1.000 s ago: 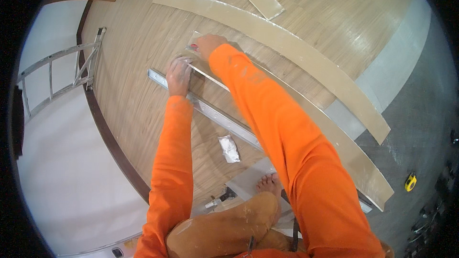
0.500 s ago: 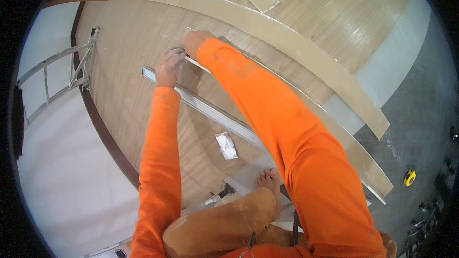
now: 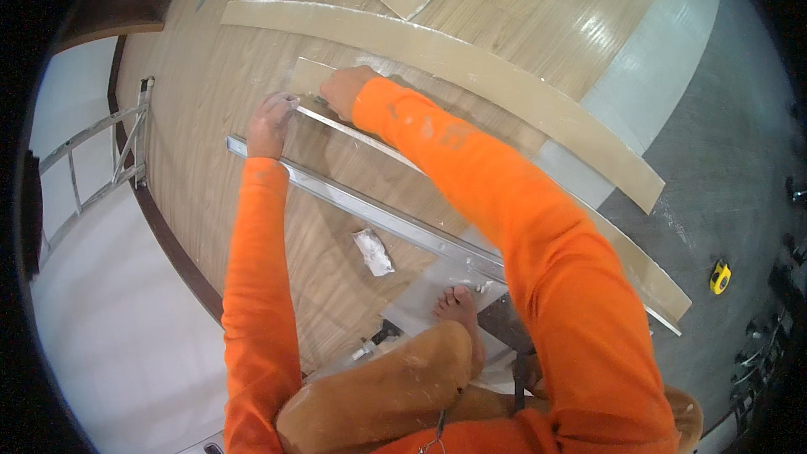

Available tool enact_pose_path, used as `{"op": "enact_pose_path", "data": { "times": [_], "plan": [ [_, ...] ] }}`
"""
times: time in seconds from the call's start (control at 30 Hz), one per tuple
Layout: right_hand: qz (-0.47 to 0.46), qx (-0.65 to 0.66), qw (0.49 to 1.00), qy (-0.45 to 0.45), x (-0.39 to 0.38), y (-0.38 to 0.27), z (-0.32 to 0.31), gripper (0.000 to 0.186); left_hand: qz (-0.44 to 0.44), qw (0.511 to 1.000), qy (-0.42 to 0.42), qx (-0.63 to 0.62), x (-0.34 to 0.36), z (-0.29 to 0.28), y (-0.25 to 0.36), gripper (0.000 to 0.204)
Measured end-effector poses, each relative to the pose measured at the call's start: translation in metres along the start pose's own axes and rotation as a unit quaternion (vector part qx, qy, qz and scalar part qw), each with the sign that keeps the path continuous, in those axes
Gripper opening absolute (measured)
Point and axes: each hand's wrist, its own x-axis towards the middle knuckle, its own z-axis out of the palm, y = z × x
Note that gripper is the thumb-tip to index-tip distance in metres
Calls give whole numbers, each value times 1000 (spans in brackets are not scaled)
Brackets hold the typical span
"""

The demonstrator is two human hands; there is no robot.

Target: The person measures and marks a white curved panel using a metal straightedge and a red utility knife. They repeatedly score the panel along the straightedge and then snap off the cut sections. The person also handles a cardboard template and a tape measure during the process.

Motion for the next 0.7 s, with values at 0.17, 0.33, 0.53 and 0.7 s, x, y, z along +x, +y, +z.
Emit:
{"op": "enact_pose_path", "data": {
  "times": [0.17, 0.33, 0.53, 0.7],
  "plan": [
    [-13, 14, 1000, 12, -68, 11, -8, 23, 20, 999, -37, 23, 0, -4, -18, 26],
    [16, 3, 999, -45, -148, 34, -25, 18, -6, 998, -44, -42, 2, 12, -29, 33],
    [29, 3, 997, -66, -264, 60, -24, 36, -49, 988, -72, -129, 5, 19, -69, 30],
    [58, 47, 996, -45, -339, 64, -28, 47, -60, 987, -147, -24, 10, 1, -77, 24]
  ]
}}
